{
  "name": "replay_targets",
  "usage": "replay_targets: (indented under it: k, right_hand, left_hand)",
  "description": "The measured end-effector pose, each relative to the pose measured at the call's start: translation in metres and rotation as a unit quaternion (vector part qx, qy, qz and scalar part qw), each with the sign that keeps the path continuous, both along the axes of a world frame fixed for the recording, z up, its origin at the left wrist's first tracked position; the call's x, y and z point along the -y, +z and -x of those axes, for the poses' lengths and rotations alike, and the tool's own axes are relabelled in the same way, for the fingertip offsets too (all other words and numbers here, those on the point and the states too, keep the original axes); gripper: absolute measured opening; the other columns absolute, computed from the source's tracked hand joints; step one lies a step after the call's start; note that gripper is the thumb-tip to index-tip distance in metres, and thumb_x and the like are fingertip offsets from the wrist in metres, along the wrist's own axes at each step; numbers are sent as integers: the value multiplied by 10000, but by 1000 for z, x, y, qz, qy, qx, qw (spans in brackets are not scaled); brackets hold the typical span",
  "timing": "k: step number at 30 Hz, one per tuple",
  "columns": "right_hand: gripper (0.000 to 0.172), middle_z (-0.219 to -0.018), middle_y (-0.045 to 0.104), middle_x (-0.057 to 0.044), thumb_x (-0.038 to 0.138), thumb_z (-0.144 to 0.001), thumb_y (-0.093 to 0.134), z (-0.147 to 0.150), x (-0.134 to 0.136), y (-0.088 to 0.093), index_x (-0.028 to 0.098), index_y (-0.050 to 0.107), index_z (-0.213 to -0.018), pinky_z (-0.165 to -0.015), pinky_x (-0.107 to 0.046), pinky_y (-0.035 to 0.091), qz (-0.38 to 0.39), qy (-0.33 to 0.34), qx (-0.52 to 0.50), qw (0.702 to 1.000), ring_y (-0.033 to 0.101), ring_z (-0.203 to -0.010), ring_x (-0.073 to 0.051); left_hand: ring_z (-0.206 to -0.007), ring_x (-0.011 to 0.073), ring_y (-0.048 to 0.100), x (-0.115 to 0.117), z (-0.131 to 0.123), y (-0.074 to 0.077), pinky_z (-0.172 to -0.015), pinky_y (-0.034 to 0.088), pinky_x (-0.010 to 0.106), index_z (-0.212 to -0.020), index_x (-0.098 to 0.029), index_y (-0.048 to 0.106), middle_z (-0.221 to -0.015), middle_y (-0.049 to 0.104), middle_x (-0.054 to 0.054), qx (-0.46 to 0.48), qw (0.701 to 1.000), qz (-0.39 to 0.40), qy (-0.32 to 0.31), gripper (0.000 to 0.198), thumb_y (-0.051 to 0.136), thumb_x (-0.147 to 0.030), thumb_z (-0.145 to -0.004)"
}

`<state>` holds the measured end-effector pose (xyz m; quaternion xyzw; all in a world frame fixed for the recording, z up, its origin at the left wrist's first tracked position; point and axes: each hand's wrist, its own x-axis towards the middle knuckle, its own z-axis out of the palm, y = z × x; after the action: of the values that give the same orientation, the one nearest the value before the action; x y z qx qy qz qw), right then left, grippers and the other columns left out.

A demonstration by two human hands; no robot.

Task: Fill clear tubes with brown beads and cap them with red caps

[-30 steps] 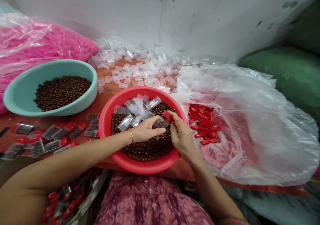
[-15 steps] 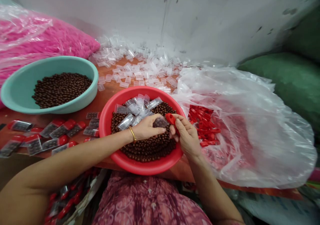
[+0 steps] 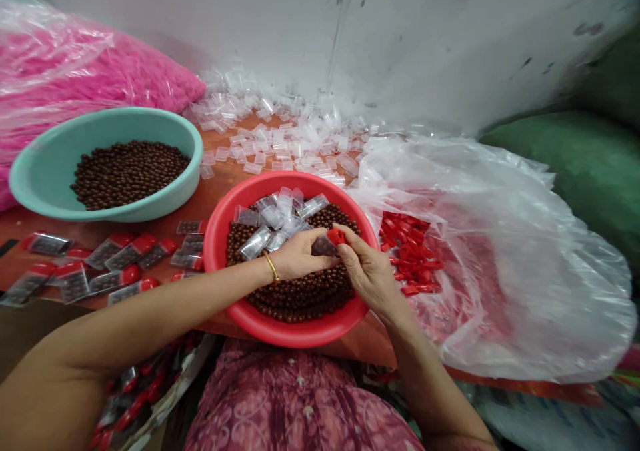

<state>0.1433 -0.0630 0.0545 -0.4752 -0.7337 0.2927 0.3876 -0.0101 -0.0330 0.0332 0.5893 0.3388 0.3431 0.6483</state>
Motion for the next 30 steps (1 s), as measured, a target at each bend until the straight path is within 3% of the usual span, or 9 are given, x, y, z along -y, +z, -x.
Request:
replay_targets:
  k: [4,11,16,19,22,24,26,28,30]
  right_hand:
    - [352,-979,707,1,287,-876,451,-2,-2,-1,237,607,-1188,-789,-327,557,15,10,20,1000,677,-867,-183]
    - [348,-1052,696,-22,298,-880,440,-2,0,-1,226,630,-1162,-758,-341,563,-11,40,93,995,689,-847,-210]
    - [379,-797,726,-63,356,-868,444,-9,-6,-1,204,639,-1155,-586,-310,527,-29,66,160,984,668,-610,-204]
    - [422,-650,673,-37,449,-891,378,-12,-13,0,210,689,-1049,-612,-299,505,-29,43,105,993,637,-589,-178]
    - [605,-536,560,-18,573,-895,241,-2,-21,-1,185,705,-922,-586,-277,478,9,-39,-42,998,574,-542,-146]
    - [698,-609,570,-24,633,-872,160,12,-26,-4,175,681,-954,-552,-266,464,76,-66,-139,985,545,-537,-130]
    - [755,-795,625,-44,663,-852,92,25,-29,-6,187,623,-1098,-615,-274,486,152,-49,-191,968,581,-645,-136]
    - [773,-1023,627,-61,673,-841,59,34,-30,-8,212,519,-1258,-798,-317,486,208,-15,-192,959,606,-888,-167]
    - [765,-1210,570,-63,673,-842,57,38,-28,-9,234,405,-1363,-976,-368,400,241,29,-169,955,528,-1124,-192]
  left_hand:
    - [-560,65,405,3,0,1,-533,354,188,-772,-124,517,-604,456,-56,-34,999,-17,4,220,662,-259,-676]
    - [-570,98,443,5,6,9,-548,356,211,-777,-142,601,-605,520,-38,-192,969,-158,11,141,563,-202,-654]
    - [-526,108,423,5,9,16,-529,327,230,-718,-160,602,-571,519,-25,-304,927,-216,20,114,541,-203,-632]
    - [-497,101,407,4,7,20,-492,299,227,-628,-157,553,-524,478,-31,-324,924,-203,19,78,550,-234,-629]
    - [-492,95,409,5,6,23,-474,289,217,-601,-158,526,-510,457,-40,-321,927,-192,-4,125,560,-271,-640]
    - [-499,101,434,6,6,25,-476,304,217,-619,-158,545,-525,483,-35,-339,920,-193,-29,126,561,-280,-648]
    - [-519,121,483,8,5,26,-489,338,226,-656,-158,578,-557,536,-18,-367,906,-202,-64,123,557,-279,-656]
    - [-562,154,542,10,4,26,-518,386,243,-708,-153,611,-609,594,12,-398,886,-222,-88,145,559,-281,-665]
    - [-621,195,593,13,4,25,-566,438,270,-778,-139,635,-669,640,50,-431,861,-252,-97,196,565,-290,-674]
